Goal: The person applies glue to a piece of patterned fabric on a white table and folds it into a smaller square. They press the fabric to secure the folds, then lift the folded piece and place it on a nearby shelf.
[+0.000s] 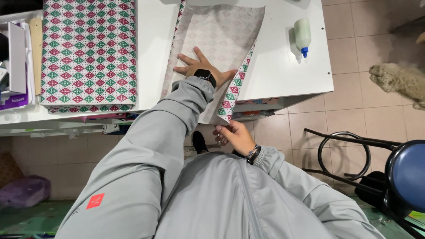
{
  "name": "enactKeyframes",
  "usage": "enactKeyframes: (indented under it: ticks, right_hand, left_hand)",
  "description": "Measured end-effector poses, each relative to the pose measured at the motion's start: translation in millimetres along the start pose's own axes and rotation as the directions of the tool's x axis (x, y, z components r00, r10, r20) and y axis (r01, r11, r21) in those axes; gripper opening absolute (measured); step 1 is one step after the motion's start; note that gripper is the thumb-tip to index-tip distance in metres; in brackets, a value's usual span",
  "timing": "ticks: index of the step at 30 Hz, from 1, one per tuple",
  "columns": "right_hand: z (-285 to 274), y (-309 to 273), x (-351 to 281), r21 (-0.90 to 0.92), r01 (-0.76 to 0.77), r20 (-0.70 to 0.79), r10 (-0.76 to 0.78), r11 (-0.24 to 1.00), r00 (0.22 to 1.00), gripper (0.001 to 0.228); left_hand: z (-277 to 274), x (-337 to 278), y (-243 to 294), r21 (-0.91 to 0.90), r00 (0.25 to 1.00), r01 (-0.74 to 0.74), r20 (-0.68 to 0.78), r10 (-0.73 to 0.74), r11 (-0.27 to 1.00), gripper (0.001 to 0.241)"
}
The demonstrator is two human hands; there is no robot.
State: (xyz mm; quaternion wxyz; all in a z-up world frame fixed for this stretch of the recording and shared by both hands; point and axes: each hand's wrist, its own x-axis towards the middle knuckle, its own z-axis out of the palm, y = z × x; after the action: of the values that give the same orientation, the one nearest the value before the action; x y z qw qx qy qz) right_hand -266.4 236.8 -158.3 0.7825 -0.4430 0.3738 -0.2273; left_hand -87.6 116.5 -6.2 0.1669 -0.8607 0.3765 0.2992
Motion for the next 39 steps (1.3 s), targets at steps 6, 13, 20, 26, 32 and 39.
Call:
enactKeyframes:
  ticks: [6, 13, 20, 26, 32, 39]
  right_hand:
    - [0.9, 3.8, 4.7, -0.056, -0.013, -0.077, 0.009, 0.998, 0.997, 0.015]
    - [3.9, 3.0, -3.8, -0.015, 0.026, -0.189, -0.028, 1.000, 0.981, 0.016]
    - [-8.2, -2.2, -12.6, 0.012, 0.026, -0.309, -0.021, 1.000, 0.951, 0.014]
    - [-19.2, -16.1, -23.8, 0.042, 0.017, -0.385, 0.000, 0.999, 0.923, 0.015]
    - [-23.3, -25.4, -27.4, 0.041, 0.049, -0.462, -0.024, 0.998, 0.886, 0.018]
    - [-33.8, -29.6, -29.2, 0.111, 0.081, -0.485, -0.017, 0.990, 0.874, 0.019]
  left_hand:
    - [0.3, 6.1, -4.0, 0.016, 0.999, -0.033, 0.008, 0.033, 0.999, 0.144]
    - [2.9, 31.7, -9.4, 0.076, 0.997, -0.068, -0.015, 0.070, 0.995, 0.143]
    - [20.4, 79.4, -10.4, 0.272, 0.962, -0.235, -0.070, 0.263, 0.933, 0.130]
    - [36.9, 112.3, -17.2, 0.436, 0.867, -0.372, -0.154, 0.475, 0.820, 0.092]
    - [19.1, 112.3, -19.7, 0.366, 0.694, -0.646, -0.084, 0.715, 0.670, 0.056]
    - [-24.4, 70.5, -20.4, 0.570, 0.581, -0.713, 0.153, 0.799, 0.409, 0.102]
